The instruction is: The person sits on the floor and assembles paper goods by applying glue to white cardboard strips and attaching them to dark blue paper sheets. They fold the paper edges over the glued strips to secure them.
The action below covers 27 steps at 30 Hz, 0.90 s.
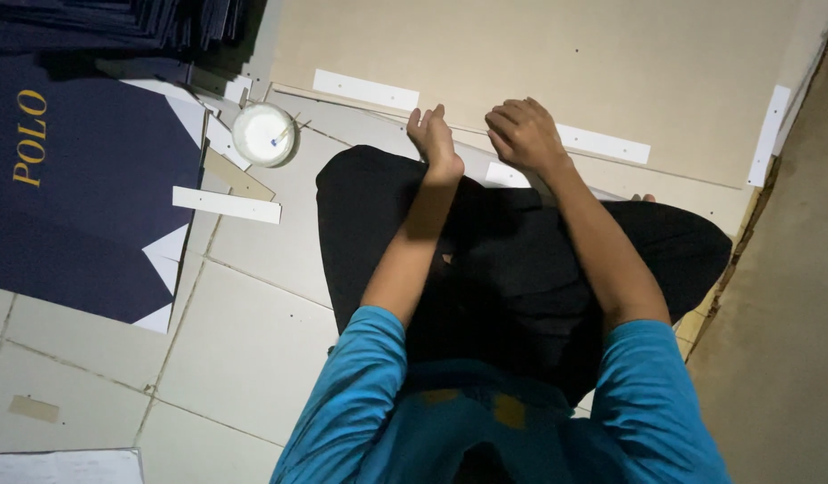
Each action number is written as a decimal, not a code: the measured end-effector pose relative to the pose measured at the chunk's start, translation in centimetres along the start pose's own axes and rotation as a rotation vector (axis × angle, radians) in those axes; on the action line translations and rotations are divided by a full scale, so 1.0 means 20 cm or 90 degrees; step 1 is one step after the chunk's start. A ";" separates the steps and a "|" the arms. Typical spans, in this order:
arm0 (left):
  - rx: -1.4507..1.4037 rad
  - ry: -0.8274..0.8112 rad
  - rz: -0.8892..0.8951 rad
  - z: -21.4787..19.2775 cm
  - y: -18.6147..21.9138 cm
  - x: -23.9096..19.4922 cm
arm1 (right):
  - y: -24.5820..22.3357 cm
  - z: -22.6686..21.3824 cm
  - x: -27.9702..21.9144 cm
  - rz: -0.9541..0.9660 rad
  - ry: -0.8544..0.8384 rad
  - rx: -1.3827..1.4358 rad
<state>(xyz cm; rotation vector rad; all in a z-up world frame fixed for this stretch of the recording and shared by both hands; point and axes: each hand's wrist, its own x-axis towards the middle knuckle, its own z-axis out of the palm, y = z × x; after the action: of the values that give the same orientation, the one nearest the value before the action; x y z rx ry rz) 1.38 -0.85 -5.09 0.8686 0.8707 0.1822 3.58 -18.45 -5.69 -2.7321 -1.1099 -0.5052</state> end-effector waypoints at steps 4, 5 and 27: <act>-0.014 -0.001 -0.006 0.00 -0.01 0.00 | 0.01 0.12 -0.04 -0.032 0.024 -0.015; -0.018 -0.001 -0.005 0.00 -0.02 0.02 | 0.01 0.13 -0.05 -0.020 0.015 -0.012; -0.069 0.068 0.105 0.10 0.30 -0.16 | 0.05 -0.06 -0.02 -0.003 0.192 0.127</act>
<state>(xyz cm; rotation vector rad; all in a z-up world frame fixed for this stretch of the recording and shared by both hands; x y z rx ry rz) 1.93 0.31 1.86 0.8345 0.8806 0.4187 3.70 -19.64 -4.66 -2.3861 -1.0271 -0.7348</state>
